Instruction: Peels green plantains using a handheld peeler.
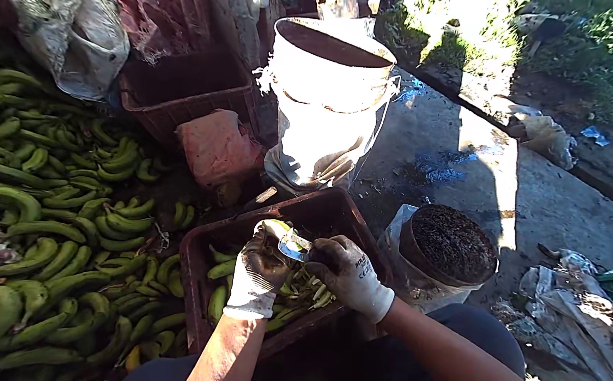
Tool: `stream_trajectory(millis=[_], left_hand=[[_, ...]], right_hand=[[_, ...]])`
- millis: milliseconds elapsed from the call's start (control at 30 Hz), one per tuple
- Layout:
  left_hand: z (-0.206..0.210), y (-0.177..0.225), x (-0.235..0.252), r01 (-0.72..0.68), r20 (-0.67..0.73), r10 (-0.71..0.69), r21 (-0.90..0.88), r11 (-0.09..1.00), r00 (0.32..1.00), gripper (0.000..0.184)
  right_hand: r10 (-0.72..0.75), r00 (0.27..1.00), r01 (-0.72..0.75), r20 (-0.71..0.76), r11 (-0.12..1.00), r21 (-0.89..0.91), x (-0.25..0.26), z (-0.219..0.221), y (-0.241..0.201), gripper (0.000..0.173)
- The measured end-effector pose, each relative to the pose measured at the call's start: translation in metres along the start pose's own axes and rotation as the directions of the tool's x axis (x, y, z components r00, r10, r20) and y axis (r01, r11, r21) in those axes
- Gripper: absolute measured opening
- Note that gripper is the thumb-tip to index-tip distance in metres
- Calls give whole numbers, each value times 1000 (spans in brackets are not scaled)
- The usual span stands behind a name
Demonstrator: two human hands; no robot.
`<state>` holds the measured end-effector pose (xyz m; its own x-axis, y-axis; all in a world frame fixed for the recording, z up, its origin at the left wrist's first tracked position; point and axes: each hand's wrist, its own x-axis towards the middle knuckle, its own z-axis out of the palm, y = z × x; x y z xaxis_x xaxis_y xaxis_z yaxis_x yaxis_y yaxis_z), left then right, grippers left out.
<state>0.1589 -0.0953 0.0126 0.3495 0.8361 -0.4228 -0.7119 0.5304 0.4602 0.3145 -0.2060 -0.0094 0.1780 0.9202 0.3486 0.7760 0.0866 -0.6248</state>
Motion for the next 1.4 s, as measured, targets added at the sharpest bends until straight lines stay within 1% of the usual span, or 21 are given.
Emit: stream_trajectory(millis=[167,200,233,300,400,467,533,600,633,700,733,767,833,867,900,933,967,1033,1100,1200,1400], left_hand=[[5,10,-6,20,15,-25,232,973,1000,31],[3,11,-8,26,52,-42,290,957,998,30],[0,12,-12,14,122,-62,362,932,991,28],[-7,14,-19,-54,300,-118,509,859,947,28],[1,18,-31,-104,402,-198,616,781,894,27],[5,22,-35,-101,421,-271,677,729,866,26],[4,22,-35,-78,428,-353,721,689,832,35],[7,19,-35,-57,399,-412,771,635,819,47],[8,18,-36,-50,391,-410,771,634,824,49],[8,16,-36,-63,411,-330,701,711,850,42],[8,16,-35,-72,417,-275,649,758,866,37],[5,15,-30,-81,426,-222,586,806,877,35],[0,16,-23,-75,402,-128,452,889,907,30],[1,17,-23,-51,366,-97,374,926,926,27],[4,19,-25,-33,306,-65,304,952,950,29],[8,20,-27,-7,242,-50,229,973,969,34],[9,21,-26,10,220,-44,152,988,974,38],[2,21,-21,20,253,-33,53,998,967,42],[2,21,-21,23,270,-36,50,998,962,43],[1,21,-20,59,337,-91,104,993,937,40],[-2,28,-19,38,422,-126,209,977,898,36]], right_hand=[[-108,994,107,-21,994,-36,1,-6,4,44],[-104,994,104,-21,994,-18,2,-8,5,44],[-92,996,92,-18,996,6,4,-9,6,44],[-53,999,53,3,997,55,9,-15,8,42],[10,998,-17,57,991,132,15,-27,9,39],[60,993,-78,105,980,184,19,-33,13,37],[129,972,-167,197,967,193,26,-38,21,37],[247,912,-292,328,951,96,33,-41,35,42],[323,874,-355,363,934,24,36,-41,44,43],[447,830,-460,334,887,-44,38,-40,56,44],[480,828,-492,292,870,-35,37,-42,56,45],[478,845,-490,240,872,-11,36,-44,52,45],[367,922,-375,124,926,46,31,-46,37,45],[270,961,-275,67,959,71,27,-44,30,46],[175,984,-177,26,981,84,23,-41,24,47],[96,995,-97,12,991,90,19,-38,18,48],[31,999,-31,10,995,93,16,-35,14,48],[-73,997,72,17,995,73,12,-30,10,46],[-135,991,135,10,989,63,11,-28,9,44],[-176,984,176,-4,982,73,11,-33,9,43],[-215,977,215,-5,975,56,7,-35,4,41]])
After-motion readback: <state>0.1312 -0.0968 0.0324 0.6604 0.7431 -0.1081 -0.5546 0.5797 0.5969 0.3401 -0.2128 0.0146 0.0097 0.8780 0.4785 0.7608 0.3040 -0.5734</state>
